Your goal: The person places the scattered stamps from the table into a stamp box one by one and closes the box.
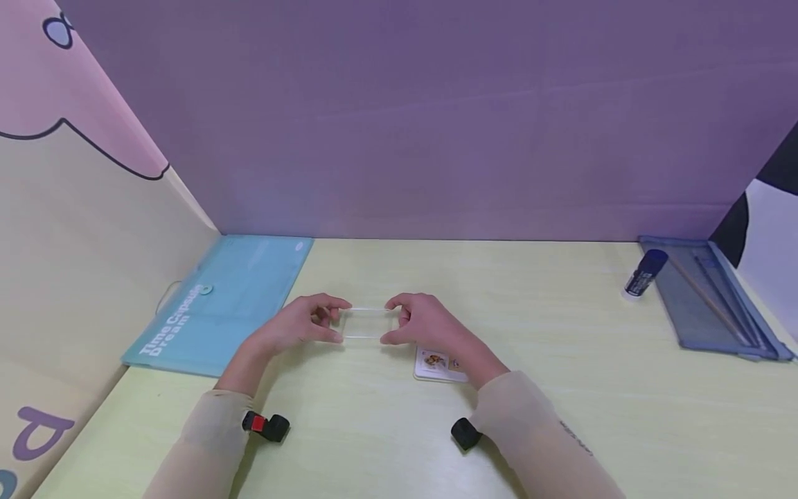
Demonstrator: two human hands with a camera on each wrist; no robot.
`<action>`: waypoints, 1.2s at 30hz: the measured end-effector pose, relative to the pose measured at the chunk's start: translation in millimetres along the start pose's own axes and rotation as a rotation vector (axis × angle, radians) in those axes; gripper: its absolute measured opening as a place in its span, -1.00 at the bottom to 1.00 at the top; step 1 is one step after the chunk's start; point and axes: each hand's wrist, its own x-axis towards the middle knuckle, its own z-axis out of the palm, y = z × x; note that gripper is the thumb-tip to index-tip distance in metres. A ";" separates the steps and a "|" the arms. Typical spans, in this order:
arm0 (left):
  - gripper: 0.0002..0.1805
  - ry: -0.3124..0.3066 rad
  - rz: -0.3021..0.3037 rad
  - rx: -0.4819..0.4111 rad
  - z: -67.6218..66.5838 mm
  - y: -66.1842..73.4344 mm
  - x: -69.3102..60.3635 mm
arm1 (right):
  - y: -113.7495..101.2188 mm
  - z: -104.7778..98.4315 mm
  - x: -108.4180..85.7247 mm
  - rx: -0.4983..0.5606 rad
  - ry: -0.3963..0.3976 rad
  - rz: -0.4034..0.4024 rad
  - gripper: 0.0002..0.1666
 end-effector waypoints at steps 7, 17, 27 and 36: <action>-0.41 -0.014 0.029 0.024 10.6 8.2 3.8 | 8.7 -7.9 -9.7 0.043 -0.004 -0.007 -0.32; -0.41 -0.021 0.036 0.030 27.2 17.6 8.8 | 18.6 -17.7 -24.2 0.040 -0.004 -0.007 -0.33; -0.41 -0.015 0.049 0.053 45.5 29.8 12.9 | 27.9 -27.2 -40.4 0.015 0.007 0.001 -0.36; -0.40 -0.020 0.059 0.040 56.4 40.3 12.9 | 33.5 -34.1 -51.7 0.014 0.010 -0.019 -0.35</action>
